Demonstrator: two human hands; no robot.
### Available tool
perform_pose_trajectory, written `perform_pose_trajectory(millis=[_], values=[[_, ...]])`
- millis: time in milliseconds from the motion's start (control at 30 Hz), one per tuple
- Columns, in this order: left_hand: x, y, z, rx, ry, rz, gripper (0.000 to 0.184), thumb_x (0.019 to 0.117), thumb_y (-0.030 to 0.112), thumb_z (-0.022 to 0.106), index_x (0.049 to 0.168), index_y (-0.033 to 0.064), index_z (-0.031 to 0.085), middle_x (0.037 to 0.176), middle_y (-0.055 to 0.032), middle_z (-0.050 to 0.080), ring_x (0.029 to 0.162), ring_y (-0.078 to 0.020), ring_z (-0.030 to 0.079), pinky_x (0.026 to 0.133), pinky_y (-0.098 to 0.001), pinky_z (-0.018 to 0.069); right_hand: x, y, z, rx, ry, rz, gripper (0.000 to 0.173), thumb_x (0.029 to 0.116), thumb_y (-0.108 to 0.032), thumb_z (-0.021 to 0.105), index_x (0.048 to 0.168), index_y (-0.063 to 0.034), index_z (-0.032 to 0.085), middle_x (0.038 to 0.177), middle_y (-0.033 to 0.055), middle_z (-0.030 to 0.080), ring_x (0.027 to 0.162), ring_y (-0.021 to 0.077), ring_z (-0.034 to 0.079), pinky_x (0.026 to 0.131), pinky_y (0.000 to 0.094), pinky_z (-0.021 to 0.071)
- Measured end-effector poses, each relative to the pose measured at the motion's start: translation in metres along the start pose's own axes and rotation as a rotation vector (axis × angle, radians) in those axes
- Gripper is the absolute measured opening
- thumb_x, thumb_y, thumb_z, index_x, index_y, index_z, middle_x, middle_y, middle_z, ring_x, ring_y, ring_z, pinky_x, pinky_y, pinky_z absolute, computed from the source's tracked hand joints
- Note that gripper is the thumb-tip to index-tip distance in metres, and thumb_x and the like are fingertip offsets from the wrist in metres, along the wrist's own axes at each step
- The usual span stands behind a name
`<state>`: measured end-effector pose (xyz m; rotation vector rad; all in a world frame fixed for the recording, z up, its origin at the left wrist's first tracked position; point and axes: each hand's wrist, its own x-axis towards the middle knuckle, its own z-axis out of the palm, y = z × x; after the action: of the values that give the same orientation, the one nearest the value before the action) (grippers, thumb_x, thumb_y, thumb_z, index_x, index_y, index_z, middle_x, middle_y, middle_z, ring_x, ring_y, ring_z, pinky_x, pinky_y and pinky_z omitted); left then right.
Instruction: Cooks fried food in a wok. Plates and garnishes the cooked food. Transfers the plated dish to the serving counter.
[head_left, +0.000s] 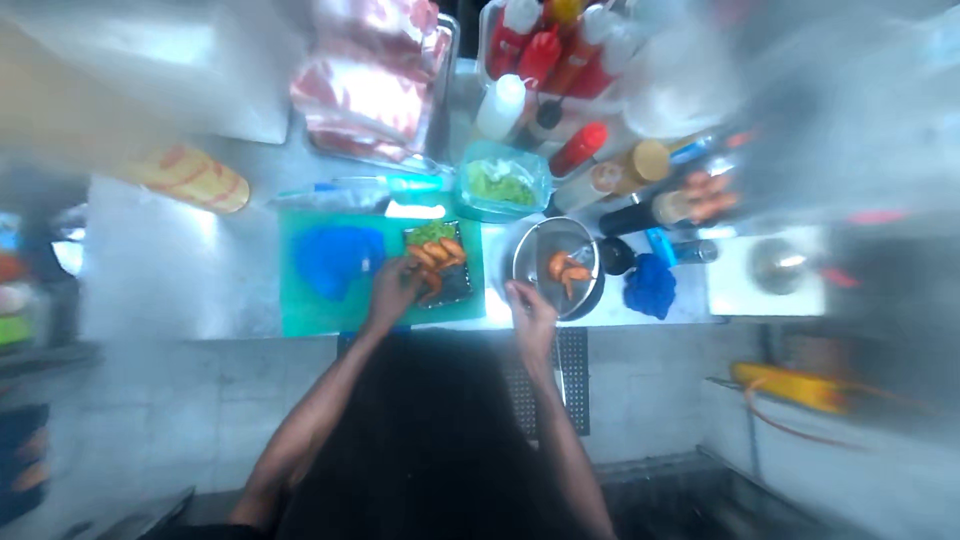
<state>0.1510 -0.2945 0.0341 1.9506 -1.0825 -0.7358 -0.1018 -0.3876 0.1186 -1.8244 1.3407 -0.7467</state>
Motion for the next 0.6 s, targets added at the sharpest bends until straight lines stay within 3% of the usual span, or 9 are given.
perform_pose_trajectory(millis=[67, 133, 233, 267, 367, 433, 500, 567, 600], values=[[-0.002, 0.0, -0.005, -0.002, 0.016, -0.013, 0.028, 0.0979, 0.035, 0.07, 0.108, 0.0091, 0.073, 0.115, -0.0093, 0.069, 0.098, -0.0191, 0.07, 0.084, -0.0405, 0.0605, 0.002, -0.002, -0.012, 0.007, 0.037, 0.046, 0.025, 0.1031, -0.02, 0.062, 0.095, -0.004, 0.078, 0.075, 0.0003, 0.072, 0.061, 0.0027, 0.064, 0.06, 0.021, 0.0557], [-0.001, -0.001, -0.009, 0.036, 0.027, -0.025, 0.036, 0.0975, 0.039, 0.069, 0.09, 0.0044, 0.074, 0.118, -0.0107, 0.07, 0.097, -0.0196, 0.07, 0.084, -0.04, 0.0594, 0.005, -0.002, -0.016, -0.029, 0.07, 0.023, 0.025, 0.1027, -0.02, 0.062, 0.095, -0.0027, 0.078, 0.077, 0.0019, 0.073, 0.065, 0.0027, 0.066, 0.064, 0.0204, 0.0565], [0.003, 0.0, -0.012, 0.07, 0.046, -0.001, 0.037, 0.0973, 0.037, 0.068, 0.085, 0.0029, 0.072, 0.119, -0.0127, 0.069, 0.096, -0.0204, 0.069, 0.087, -0.0399, 0.0575, 0.006, 0.0, -0.016, -0.006, 0.04, -0.078, 0.034, 0.0974, -0.011, 0.067, 0.127, 0.0044, 0.068, 0.109, 0.0124, 0.076, 0.097, 0.013, 0.074, 0.089, 0.0272, 0.0611], [0.004, 0.002, -0.013, 0.064, 0.057, 0.011, 0.036, 0.0972, 0.036, 0.068, 0.084, 0.0024, 0.072, 0.12, -0.0135, 0.069, 0.096, -0.0211, 0.069, 0.088, -0.0402, 0.0571, 0.006, -0.002, -0.014, 0.007, 0.026, -0.08, 0.038, 0.0964, -0.011, 0.068, 0.131, 0.0049, 0.065, 0.11, 0.0125, 0.076, 0.098, 0.0134, 0.074, 0.089, 0.0279, 0.0613], [0.007, 0.008, -0.015, 0.013, 0.115, 0.061, 0.031, 0.0957, 0.03, 0.071, 0.083, 0.0016, 0.073, 0.127, -0.0147, 0.066, 0.099, -0.0205, 0.069, 0.09, -0.0398, 0.0572, 0.004, -0.012, -0.011, 0.002, 0.036, -0.043, 0.021, 0.0976, -0.017, 0.07, 0.11, -0.001, 0.077, 0.087, 0.0056, 0.077, 0.072, 0.0062, 0.072, 0.068, 0.0233, 0.062], [0.007, 0.011, -0.018, -0.037, 0.13, 0.086, 0.02, 0.093, 0.023, 0.075, 0.097, 0.0032, 0.074, 0.138, -0.015, 0.06, 0.104, -0.0204, 0.069, 0.089, -0.0383, 0.0595, 0.005, -0.012, -0.012, -0.068, 0.035, -0.082, 0.022, 0.0981, -0.017, 0.068, 0.112, -0.002, 0.077, 0.093, 0.0075, 0.077, 0.081, 0.0081, 0.073, 0.077, 0.0249, 0.0617], [0.003, 0.011, -0.022, -0.062, 0.082, 0.082, 0.044, 0.0918, 0.02, 0.077, 0.132, 0.009, 0.065, 0.149, -0.014, 0.049, 0.109, -0.0206, 0.066, 0.087, -0.0367, 0.0599, 0.004, -0.005, -0.019, -0.096, 0.03, -0.103, 0.031, 0.0959, -0.013, 0.07, 0.124, -0.0006, 0.072, 0.107, 0.011, 0.077, 0.099, 0.0145, 0.074, 0.093, 0.0316, 0.0602], [0.0, 0.008, -0.025, -0.066, 0.089, 0.073, 0.054, 0.0926, 0.027, 0.077, 0.142, 0.0116, 0.059, 0.15, -0.0129, 0.049, 0.11, -0.0202, 0.066, 0.084, -0.0366, 0.0605, 0.006, 0.001, -0.029, -0.076, 0.083, -0.045, 0.025, 0.0952, -0.015, 0.072, 0.117, -0.0031, 0.076, 0.098, 0.0075, 0.078, 0.087, 0.0104, 0.075, 0.084, 0.0285, 0.0628], [-0.003, 0.005, -0.027, -0.062, 0.099, 0.07, 0.049, 0.0939, 0.03, 0.075, 0.137, 0.0103, 0.063, 0.149, -0.0135, 0.051, 0.11, -0.0208, 0.067, 0.085, -0.0372, 0.0606, 0.009, 0.001, -0.036, -0.082, 0.11, 0.002, 0.02, 0.0977, -0.018, 0.069, 0.11, -0.0044, 0.078, 0.09, 0.0051, 0.077, 0.077, 0.0076, 0.073, 0.074, 0.0262, 0.063]])
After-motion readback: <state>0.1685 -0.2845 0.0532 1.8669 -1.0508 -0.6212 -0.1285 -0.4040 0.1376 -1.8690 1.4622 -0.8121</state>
